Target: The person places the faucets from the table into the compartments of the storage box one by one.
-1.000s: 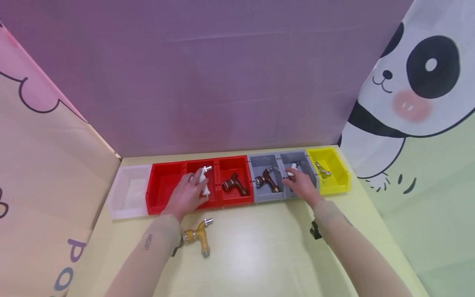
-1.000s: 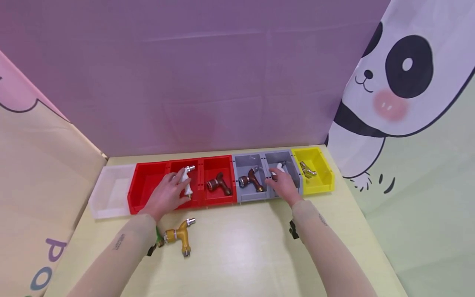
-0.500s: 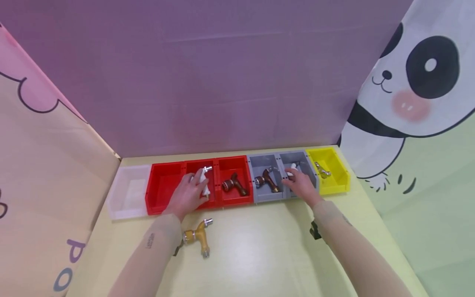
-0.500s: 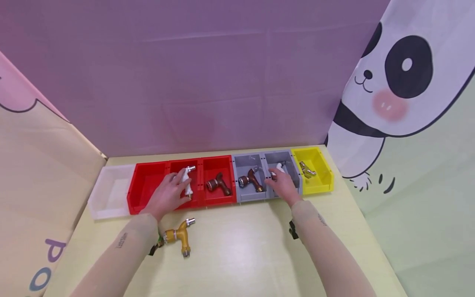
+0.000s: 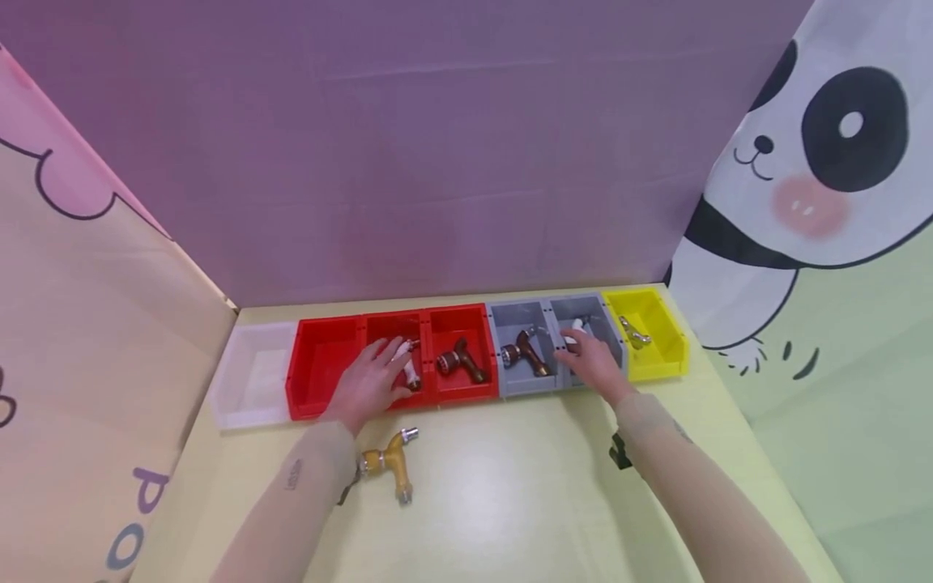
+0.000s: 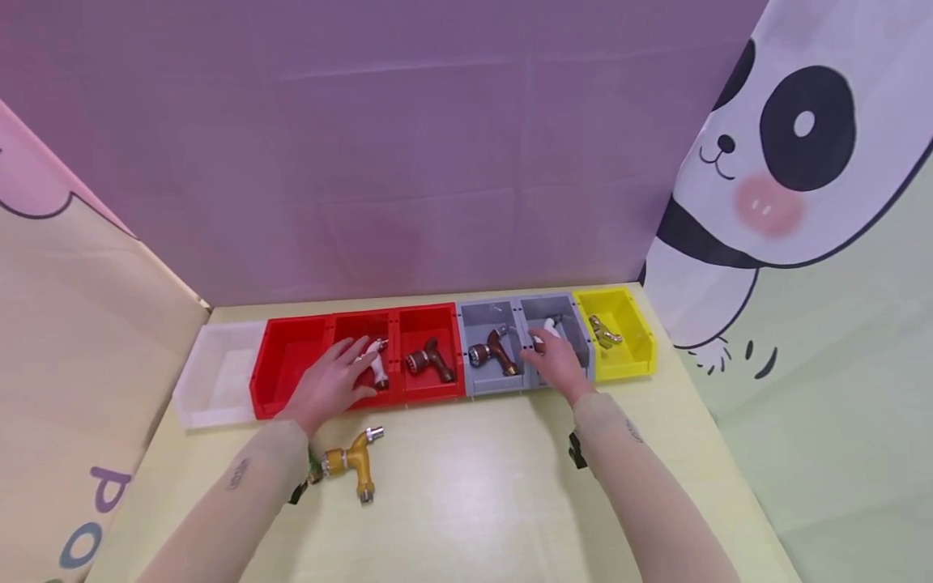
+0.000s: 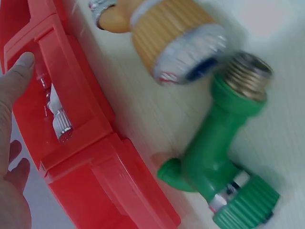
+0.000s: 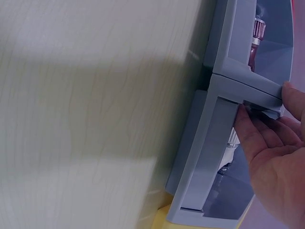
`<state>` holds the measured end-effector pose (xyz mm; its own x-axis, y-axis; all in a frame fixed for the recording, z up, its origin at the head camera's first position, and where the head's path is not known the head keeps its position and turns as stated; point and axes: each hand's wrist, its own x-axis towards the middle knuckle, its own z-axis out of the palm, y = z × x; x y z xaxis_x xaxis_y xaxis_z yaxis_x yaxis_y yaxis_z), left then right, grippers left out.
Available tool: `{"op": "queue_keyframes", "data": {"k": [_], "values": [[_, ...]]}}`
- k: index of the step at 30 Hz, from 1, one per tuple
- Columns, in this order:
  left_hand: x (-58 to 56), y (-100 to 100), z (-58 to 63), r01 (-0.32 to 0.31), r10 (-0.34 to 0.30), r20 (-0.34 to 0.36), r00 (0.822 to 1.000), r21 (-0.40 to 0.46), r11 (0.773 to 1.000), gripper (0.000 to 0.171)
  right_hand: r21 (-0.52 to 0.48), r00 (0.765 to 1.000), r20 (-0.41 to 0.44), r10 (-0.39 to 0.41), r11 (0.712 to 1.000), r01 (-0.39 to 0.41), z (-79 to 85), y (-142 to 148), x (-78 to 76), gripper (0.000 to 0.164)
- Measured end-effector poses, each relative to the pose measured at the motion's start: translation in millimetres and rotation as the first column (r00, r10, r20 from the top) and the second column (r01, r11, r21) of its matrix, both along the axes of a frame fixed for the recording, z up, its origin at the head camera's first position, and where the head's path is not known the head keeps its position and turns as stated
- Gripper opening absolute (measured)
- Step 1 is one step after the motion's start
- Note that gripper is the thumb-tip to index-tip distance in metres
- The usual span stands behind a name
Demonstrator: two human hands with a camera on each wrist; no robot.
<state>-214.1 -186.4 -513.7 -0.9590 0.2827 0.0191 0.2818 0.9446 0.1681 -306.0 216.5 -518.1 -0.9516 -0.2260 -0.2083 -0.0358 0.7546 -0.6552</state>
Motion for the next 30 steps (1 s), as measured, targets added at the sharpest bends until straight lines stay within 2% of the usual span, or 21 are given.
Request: {"op": "queue_keyframes", "data": {"k": [6, 13, 21, 25, 30], "values": [[20.7, -6.2, 3.9, 0.047, -0.046, 0.06, 0.997, -0.013, 0.999, 0.083, -0.006, 1.0, -0.002, -0.001, 1.0, 0.001, 0.6, 0.2, 0.2, 0.059], [52.5, -2.6, 0.9, 0.053, -0.057, 0.175, 0.983, 0.025, 0.998, 0.088, -0.014, 1.0, 0.007, 0.002, 1.0, -0.002, 0.5, 0.4, 0.6, 0.059], [80.2, 7.3, -9.2, 0.069, -0.086, 0.259, 0.962, 0.075, 0.995, 0.094, -0.009, 1.0, 0.026, 0.002, 1.0, -0.002, 0.0, 0.7, 0.3, 0.058], [91.8, 9.5, -18.6, 0.088, -0.115, 0.276, 0.954, 0.11, 0.99, 0.091, -0.012, 0.999, 0.034, 0.0, 1.0, 0.0, 0.2, 0.6, 0.3, 0.061], [105.3, 8.7, -31.4, 0.122, -0.143, 0.29, 0.946, 0.092, 0.988, 0.088, -0.015, 0.999, 0.032, -0.005, 1.0, 0.005, 1.1, 0.2, 0.8, 0.06]]}}
